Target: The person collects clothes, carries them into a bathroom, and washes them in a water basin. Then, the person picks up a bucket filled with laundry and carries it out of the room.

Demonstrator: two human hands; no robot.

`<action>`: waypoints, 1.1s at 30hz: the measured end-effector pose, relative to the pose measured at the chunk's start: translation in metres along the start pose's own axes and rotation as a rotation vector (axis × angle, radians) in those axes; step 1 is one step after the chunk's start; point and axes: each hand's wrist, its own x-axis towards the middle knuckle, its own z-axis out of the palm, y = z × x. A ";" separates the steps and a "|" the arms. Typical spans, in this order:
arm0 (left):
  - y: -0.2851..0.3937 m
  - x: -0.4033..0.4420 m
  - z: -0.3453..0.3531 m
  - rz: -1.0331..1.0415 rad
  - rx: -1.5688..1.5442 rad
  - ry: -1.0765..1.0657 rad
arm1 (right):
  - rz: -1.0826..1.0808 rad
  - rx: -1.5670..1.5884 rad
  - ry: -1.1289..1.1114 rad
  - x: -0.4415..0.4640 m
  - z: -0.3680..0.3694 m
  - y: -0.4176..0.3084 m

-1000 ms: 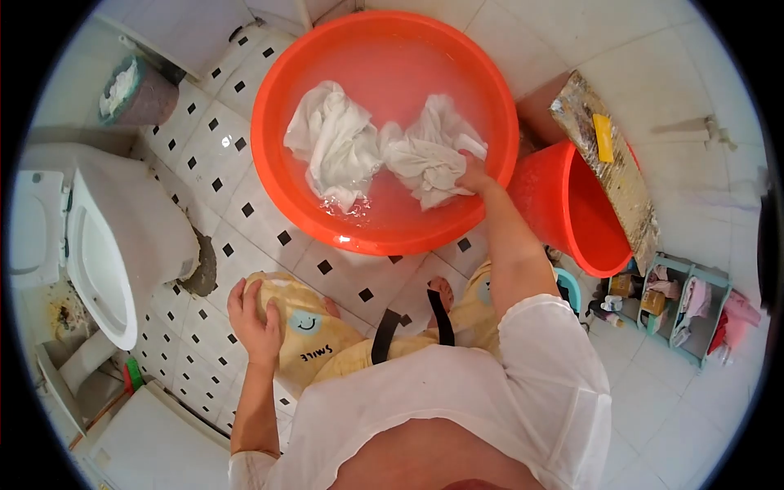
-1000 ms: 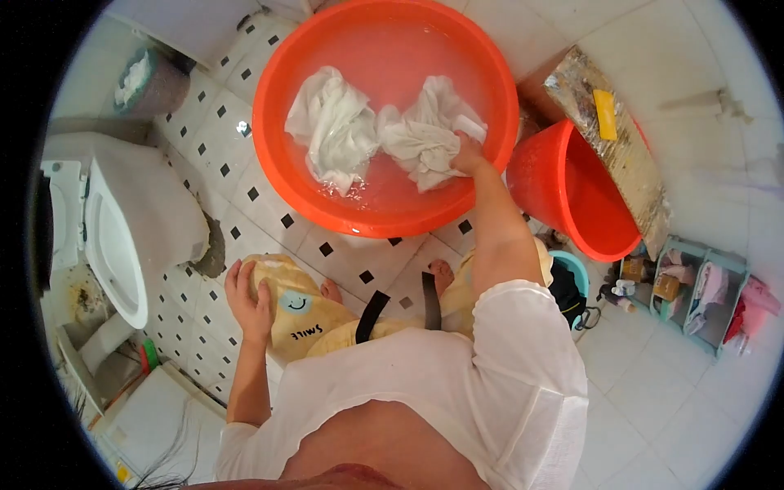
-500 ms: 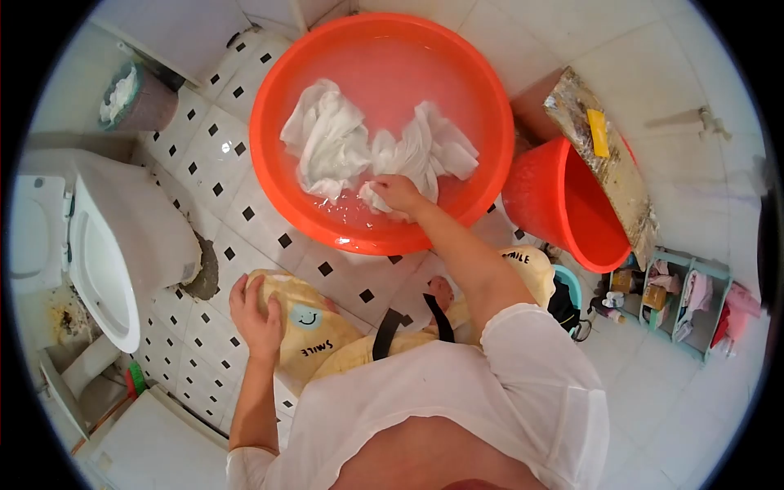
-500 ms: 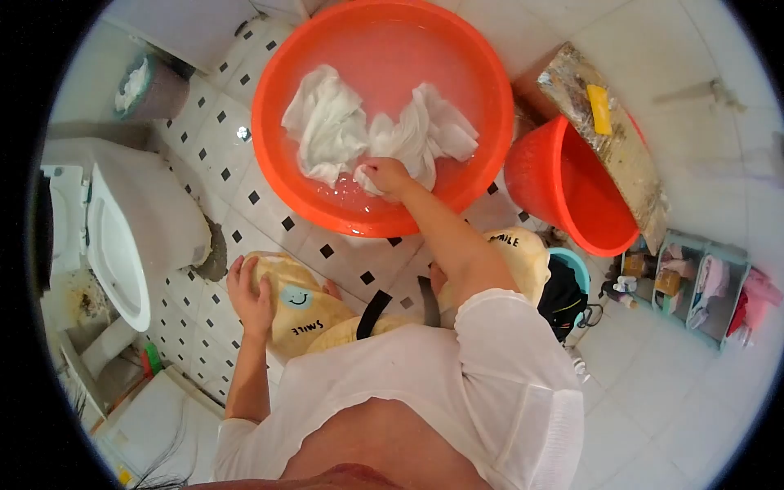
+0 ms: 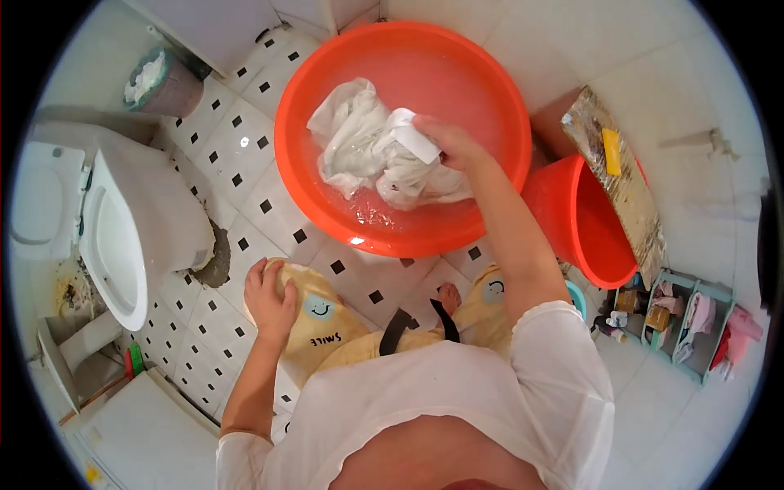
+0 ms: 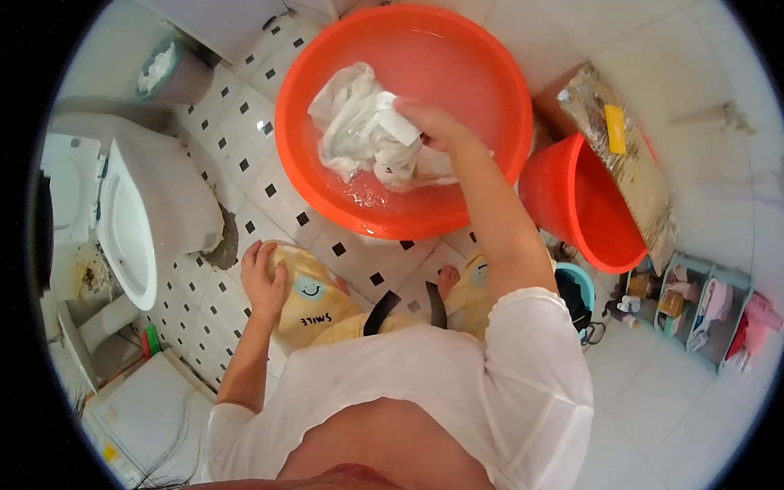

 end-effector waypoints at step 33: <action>-0.006 -0.010 -0.002 -0.069 -0.131 -0.013 | 0.070 -1.373 0.281 0.088 -0.004 0.210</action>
